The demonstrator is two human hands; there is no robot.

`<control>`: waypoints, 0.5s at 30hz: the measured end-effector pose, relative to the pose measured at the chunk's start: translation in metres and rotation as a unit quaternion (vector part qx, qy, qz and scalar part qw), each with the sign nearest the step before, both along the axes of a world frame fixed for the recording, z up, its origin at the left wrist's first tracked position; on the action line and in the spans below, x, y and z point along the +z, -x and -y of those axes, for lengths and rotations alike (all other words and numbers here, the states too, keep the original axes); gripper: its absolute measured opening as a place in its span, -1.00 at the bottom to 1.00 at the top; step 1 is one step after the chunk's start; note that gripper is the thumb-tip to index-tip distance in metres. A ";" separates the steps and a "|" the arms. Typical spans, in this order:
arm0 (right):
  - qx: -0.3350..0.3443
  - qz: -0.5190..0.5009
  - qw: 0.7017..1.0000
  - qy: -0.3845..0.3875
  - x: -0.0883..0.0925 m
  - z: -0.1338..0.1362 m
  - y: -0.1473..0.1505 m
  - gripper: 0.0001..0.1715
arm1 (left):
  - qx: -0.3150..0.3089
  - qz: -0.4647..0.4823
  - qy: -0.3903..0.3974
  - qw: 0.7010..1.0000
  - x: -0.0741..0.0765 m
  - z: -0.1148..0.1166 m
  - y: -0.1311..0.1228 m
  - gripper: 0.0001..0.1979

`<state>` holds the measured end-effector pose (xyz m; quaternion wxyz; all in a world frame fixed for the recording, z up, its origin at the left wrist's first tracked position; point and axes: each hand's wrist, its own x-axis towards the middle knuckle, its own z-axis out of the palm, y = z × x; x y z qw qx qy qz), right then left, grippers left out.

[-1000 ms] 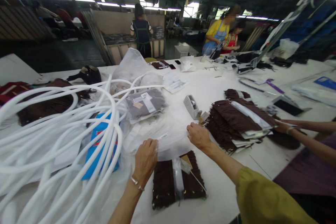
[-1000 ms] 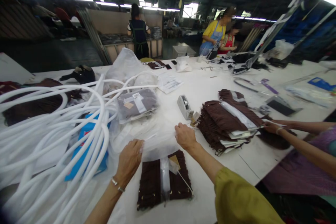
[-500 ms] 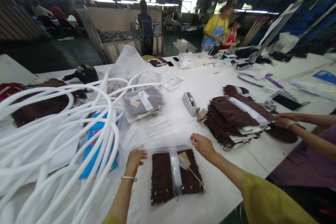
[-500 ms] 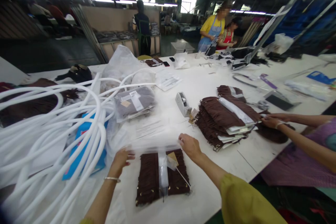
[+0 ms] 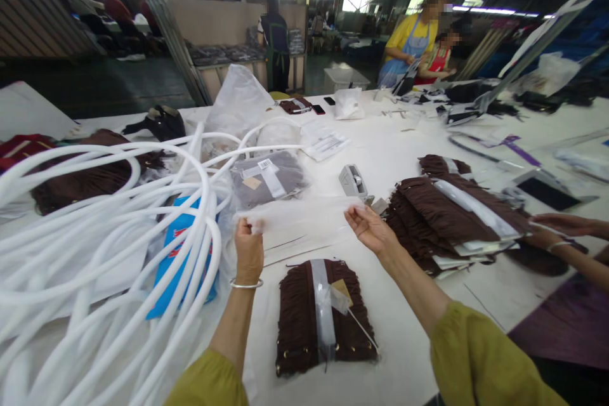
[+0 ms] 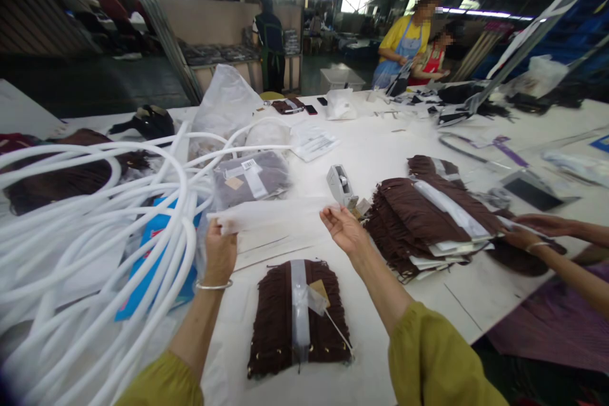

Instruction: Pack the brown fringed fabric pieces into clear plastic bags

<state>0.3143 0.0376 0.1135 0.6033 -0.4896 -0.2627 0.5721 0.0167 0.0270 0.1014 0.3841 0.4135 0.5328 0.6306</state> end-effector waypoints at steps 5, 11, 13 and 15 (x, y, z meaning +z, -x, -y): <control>0.016 0.318 0.948 -0.010 -0.058 0.015 -0.008 -0.71 | -0.098 -0.259 0.017 0.961 -0.049 -0.002 -0.011 -0.69; 0.149 0.451 0.879 0.048 -0.120 0.063 -0.024 -0.71 | -0.205 -0.454 0.073 0.864 -0.111 0.034 -0.032 -0.49; 0.186 0.469 0.861 0.061 -0.131 0.078 -0.025 -0.75 | -0.206 -0.487 0.082 0.845 -0.118 0.056 -0.029 -0.50; 0.222 0.468 0.848 0.111 -0.139 0.093 -0.025 -0.79 | -0.208 -0.512 0.089 0.828 -0.121 0.080 -0.024 -0.51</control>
